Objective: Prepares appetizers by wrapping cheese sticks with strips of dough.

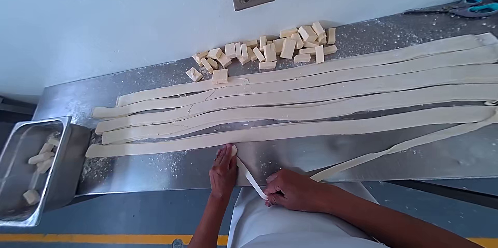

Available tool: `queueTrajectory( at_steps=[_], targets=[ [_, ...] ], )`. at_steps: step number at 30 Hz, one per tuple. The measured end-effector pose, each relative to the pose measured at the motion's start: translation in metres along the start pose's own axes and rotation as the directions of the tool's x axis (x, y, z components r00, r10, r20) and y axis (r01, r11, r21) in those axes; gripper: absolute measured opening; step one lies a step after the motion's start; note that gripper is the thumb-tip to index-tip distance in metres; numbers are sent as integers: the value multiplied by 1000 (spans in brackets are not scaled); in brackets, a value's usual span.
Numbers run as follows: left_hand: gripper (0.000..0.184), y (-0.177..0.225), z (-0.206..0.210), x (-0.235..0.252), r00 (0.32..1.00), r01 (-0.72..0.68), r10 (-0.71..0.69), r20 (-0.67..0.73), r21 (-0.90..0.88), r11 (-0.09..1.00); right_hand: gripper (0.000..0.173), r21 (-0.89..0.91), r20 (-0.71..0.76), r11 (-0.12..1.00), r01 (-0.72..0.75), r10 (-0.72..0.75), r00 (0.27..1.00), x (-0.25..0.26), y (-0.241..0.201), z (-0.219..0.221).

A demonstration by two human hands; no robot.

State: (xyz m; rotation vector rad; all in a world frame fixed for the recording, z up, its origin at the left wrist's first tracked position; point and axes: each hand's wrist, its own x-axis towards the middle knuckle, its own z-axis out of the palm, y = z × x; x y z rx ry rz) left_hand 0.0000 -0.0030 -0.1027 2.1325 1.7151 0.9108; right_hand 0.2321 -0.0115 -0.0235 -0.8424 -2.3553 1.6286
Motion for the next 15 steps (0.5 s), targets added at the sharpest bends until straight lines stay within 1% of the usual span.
queueTrajectory(
  at_steps=[2, 3, 5, 6, 9, 11, 13, 15],
  targets=[
    [31, 0, 2, -3, 997, -66, 65, 38, 33, 997, 31, -9, 13, 1000, -14, 14, 1000, -1, -2, -3],
    [32, 3, 1, -5, 993, -97, 95, 69, 23, 995, 29, -7, 21, 1000, -25, 25, 999, -1, -2, -4],
    [31, 5, -6, -7, 988, -94, 98, 115, -37, 995, 28, 13, 25, 999, -31, 31, 999, 1, -3, -4],
    [31, 3, -7, -7, 991, -79, 85, 107, -54, 995, 27, 27, 19, 999, -30, 30, 999, 1, -3, -2],
    [36, 1, 5, -9, 995, -72, 77, 62, -77, 994, 27, 52, -13, 998, -19, 20, 1000, 2, -2, -1],
    [30, 4, 8, -6, 998, -61, 63, 24, -80, 995, 27, 64, -15, 998, -27, 28, 999, 1, -2, -2],
    [27, 1, 6, -1, 1000, -31, 31, -8, -39, 999, 29, 81, 15, 995, -50, 49, 999, -1, -3, -3],
    [29, -2, 5, -2, 996, -86, 86, 25, -8, 996, 29, 97, 15, 994, -57, 56, 998, -3, -3, -4]
  ],
)
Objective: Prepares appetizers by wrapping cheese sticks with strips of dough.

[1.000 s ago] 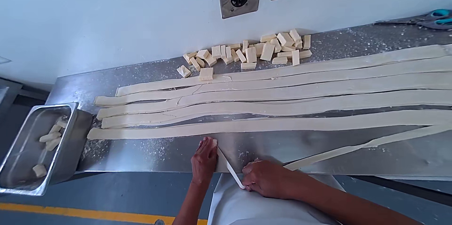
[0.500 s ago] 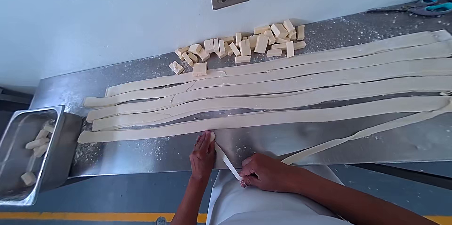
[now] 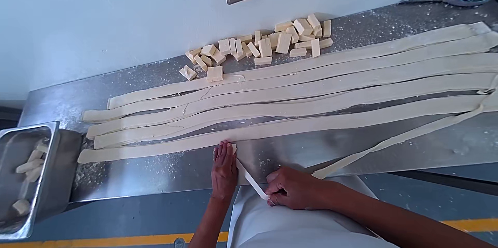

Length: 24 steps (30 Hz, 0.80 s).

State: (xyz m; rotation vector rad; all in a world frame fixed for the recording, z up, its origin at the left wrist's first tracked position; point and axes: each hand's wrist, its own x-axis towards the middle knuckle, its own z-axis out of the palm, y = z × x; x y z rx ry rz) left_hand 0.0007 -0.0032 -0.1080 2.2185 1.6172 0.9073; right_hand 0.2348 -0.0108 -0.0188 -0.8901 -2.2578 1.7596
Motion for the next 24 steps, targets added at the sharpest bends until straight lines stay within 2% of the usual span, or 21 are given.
queueTrajectory(
  at_steps=[3, 6, 8, 12, 15, 17, 21, 24],
  targets=[
    [31, 7, -8, -6, 995, -42, 48, 86, -73, 996, 28, 25, 9, 999, -23, 23, 1000, 1, 0, -1],
    [34, 2, -6, -5, 998, 28, -24, 50, -96, 995, 27, 18, 12, 1000, -22, 22, 1000, 4, -1, 0],
    [39, 2, 3, -7, 999, 23, -20, 30, -99, 995, 27, 15, 21, 1000, -19, 19, 1000, 4, -2, -1],
    [26, -4, 2, 1, 999, 29, -30, -36, -40, 999, 27, 5, 26, 1000, -1, 0, 1000, 3, -1, 0],
    [30, -4, -3, -4, 996, -63, 66, 52, -65, 996, 26, 18, 5, 1000, -11, 11, 1000, 2, 1, 0],
    [31, -2, -8, -5, 996, -40, 49, 78, -115, 993, 27, 40, 4, 999, -26, 25, 1000, 3, 1, 1],
    [40, 1, 3, -6, 999, -4, 10, 43, -121, 993, 27, 56, -5, 997, -60, 60, 998, 4, -1, 2],
    [29, 0, 3, -3, 1000, 6, -5, 10, -120, 993, 28, 32, -50, 994, -102, 103, 993, 2, 0, 3]
  ],
)
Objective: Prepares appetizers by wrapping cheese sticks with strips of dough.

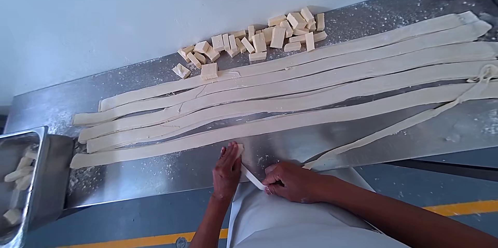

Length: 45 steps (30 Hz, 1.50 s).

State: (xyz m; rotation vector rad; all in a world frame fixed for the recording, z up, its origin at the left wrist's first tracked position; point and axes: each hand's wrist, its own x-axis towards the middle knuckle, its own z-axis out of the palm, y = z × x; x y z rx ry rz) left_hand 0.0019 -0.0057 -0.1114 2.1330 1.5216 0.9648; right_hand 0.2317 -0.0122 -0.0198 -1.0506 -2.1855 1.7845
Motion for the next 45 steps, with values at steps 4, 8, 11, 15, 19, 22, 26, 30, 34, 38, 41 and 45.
queueTrajectory(
  at_steps=[4, 8, 11, 15, 19, 22, 26, 30, 34, 38, 41, 45],
  targets=[
    [33, -3, -6, -6, 996, -57, 56, 73, 7, 998, 31, 24, -29, 989, -144, 144, 989, -2, 3, 0],
    [36, 4, -9, -8, 998, 7, -7, 67, -11, 1000, 31, 110, 6, 971, -212, 213, 977, 1, 5, 3],
    [45, 8, 5, -11, 999, 7, -7, 47, 6, 1000, 31, 135, -1, 963, -232, 234, 972, 2, 8, 3],
    [32, 13, -4, 3, 991, 131, -130, 21, -121, 984, 32, 161, -23, 940, -299, 307, 952, 3, 12, 5],
    [32, 24, -43, 40, 632, 653, -688, 357, -723, 225, 31, 276, -127, 903, -329, 373, 919, 3, 13, 0],
    [29, 23, -60, 50, 476, 611, -737, 481, -783, -116, 28, 318, -175, 894, -317, 384, 907, 3, 11, -7],
    [33, 23, -46, 38, 622, 681, -760, 186, -607, 409, 26, 288, -161, 901, -323, 379, 911, 4, 9, -8],
    [33, 5, -13, 4, 977, 214, -212, -29, 71, 974, 30, 236, -123, 913, -333, 368, 922, 8, 10, 2],
    [35, 11, -6, -12, 998, 27, -32, 51, 82, 996, 32, 223, -118, 910, -350, 382, 917, 8, 14, 5],
    [36, 5, -17, -3, 982, 186, -186, 18, -5, 983, 33, 240, -166, 901, -360, 404, 900, 8, 12, 3],
    [43, 12, -8, -5, 982, 184, -185, 37, 16, 983, 31, 224, -155, 899, -375, 413, 898, 8, 12, 1],
    [31, 31, -16, 10, 905, 421, -421, 59, -262, 868, 31, 219, -153, 907, -360, 397, 905, 9, 12, 1]
  ],
)
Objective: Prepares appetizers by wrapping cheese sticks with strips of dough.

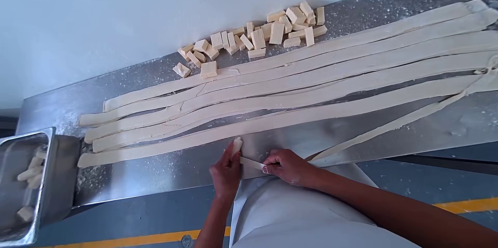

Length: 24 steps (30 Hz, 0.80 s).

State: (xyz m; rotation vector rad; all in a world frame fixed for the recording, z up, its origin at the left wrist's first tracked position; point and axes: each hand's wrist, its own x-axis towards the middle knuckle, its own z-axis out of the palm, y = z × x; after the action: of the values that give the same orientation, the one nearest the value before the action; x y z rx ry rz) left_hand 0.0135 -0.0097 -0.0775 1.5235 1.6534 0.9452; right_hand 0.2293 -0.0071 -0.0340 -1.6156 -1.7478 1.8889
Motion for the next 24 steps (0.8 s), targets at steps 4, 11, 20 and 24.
queueTrajectory(
  at_steps=[4, 11, 20, 24],
  targets=[
    [25, 29, -33, 31, 794, 562, -553, 253, -654, 507, 27, 78, -85, 997, 10, -3, 996, -1, -1, -12],
    [33, 19, -21, 30, 923, 376, -383, -23, -140, 916, 26, 75, -21, 997, -19, 20, 1000, 2, -3, -16],
    [27, -18, 3, -2, 944, -327, 324, 61, 277, 903, 26, 68, -24, 996, -55, 57, 998, 6, 0, -16],
    [36, -19, 5, 2, 970, -242, 242, 29, 214, 946, 29, 107, 14, 992, -73, 72, 997, 11, -5, -17]
  ],
)
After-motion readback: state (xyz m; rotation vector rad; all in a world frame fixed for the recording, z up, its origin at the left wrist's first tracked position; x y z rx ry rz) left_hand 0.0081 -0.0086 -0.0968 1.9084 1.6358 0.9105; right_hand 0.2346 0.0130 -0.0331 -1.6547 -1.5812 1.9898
